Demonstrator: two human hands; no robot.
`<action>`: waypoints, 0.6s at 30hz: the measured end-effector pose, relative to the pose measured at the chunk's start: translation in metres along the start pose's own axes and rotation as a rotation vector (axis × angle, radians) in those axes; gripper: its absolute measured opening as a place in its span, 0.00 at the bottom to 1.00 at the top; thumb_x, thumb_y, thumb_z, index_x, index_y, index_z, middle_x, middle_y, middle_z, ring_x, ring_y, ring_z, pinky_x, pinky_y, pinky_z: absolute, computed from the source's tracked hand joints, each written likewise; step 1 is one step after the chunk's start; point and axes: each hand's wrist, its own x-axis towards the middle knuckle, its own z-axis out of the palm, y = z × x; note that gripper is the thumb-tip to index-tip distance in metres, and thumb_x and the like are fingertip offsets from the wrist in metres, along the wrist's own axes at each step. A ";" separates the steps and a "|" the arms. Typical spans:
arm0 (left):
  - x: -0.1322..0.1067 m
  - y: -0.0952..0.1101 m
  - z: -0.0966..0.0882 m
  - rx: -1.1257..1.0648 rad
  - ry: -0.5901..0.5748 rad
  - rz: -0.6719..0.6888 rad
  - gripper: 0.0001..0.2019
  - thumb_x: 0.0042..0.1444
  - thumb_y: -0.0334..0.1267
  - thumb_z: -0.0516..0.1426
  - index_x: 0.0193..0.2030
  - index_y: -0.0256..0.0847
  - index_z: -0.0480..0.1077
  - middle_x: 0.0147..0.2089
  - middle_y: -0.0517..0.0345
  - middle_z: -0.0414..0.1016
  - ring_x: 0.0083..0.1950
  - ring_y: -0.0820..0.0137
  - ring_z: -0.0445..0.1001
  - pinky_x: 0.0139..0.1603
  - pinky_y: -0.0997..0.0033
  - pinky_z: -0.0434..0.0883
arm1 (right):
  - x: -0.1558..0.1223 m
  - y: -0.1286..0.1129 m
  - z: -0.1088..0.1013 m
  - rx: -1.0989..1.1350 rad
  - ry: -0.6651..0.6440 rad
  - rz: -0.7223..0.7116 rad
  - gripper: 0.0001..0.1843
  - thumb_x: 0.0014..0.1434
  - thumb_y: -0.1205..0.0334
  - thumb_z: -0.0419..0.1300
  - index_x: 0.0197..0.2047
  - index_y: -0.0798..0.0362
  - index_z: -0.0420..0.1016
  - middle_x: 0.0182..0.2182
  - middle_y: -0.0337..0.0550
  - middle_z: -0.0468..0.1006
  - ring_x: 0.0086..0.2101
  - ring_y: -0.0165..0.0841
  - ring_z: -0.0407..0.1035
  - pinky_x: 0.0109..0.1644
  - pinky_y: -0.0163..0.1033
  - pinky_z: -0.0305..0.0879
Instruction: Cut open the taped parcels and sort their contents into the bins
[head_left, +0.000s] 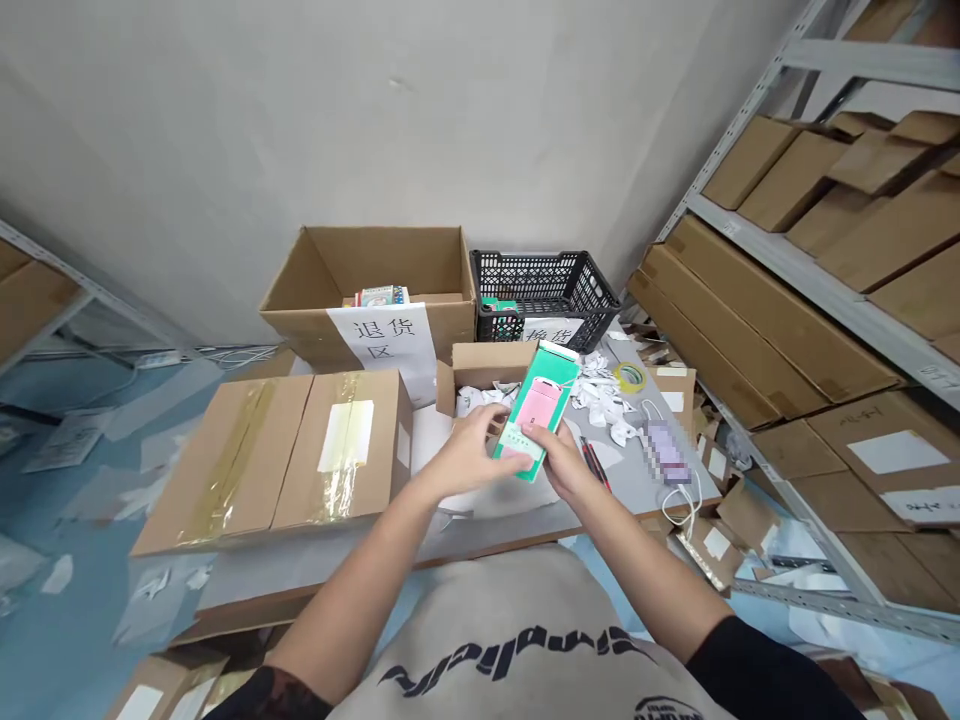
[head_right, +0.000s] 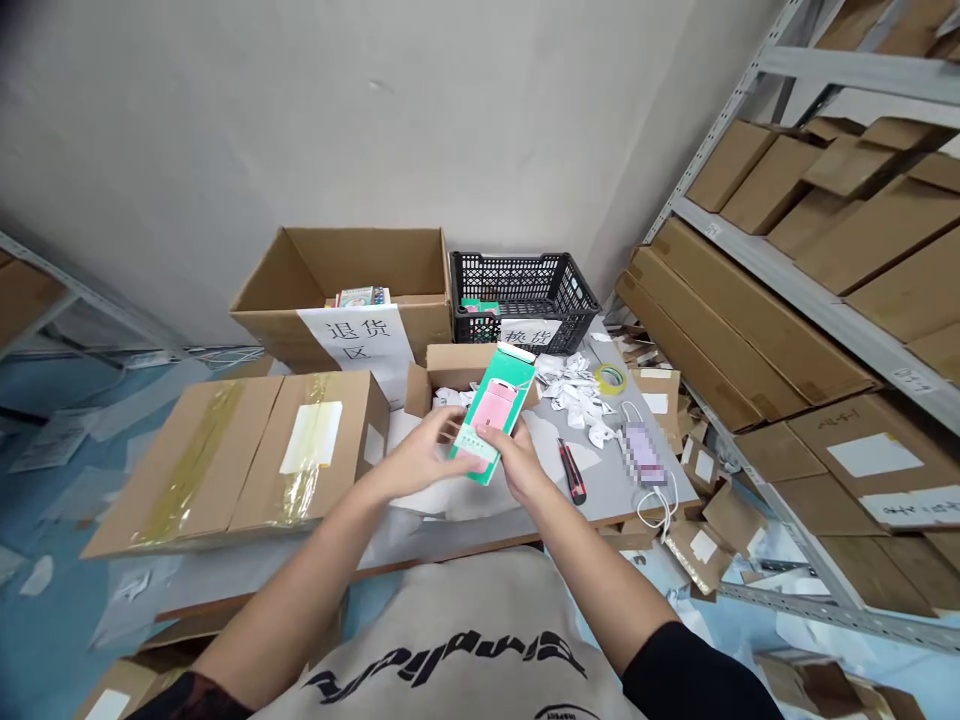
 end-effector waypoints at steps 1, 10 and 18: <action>0.001 0.000 -0.003 -0.148 -0.003 -0.023 0.30 0.52 0.50 0.64 0.59 0.44 0.63 0.59 0.48 0.68 0.55 0.58 0.72 0.55 0.57 0.70 | -0.002 -0.008 -0.008 0.004 -0.036 0.016 0.26 0.46 0.58 0.72 0.48 0.50 0.74 0.42 0.41 0.81 0.42 0.40 0.75 0.50 0.46 0.71; 0.024 -0.018 0.047 -0.732 -0.008 -0.207 0.34 0.44 0.46 0.70 0.57 0.40 0.66 0.56 0.47 0.74 0.54 0.54 0.75 0.51 0.57 0.73 | 0.024 -0.026 -0.044 -0.108 -0.226 0.074 0.27 0.42 0.59 0.72 0.48 0.51 0.75 0.39 0.42 0.82 0.36 0.40 0.76 0.39 0.41 0.70; 0.024 -0.068 0.072 -0.822 0.144 -0.314 0.32 0.43 0.41 0.70 0.56 0.40 0.67 0.53 0.48 0.76 0.52 0.58 0.76 0.48 0.60 0.73 | 0.052 0.005 -0.064 -0.202 -0.349 0.142 0.26 0.43 0.54 0.72 0.47 0.50 0.74 0.41 0.42 0.81 0.39 0.39 0.75 0.44 0.44 0.70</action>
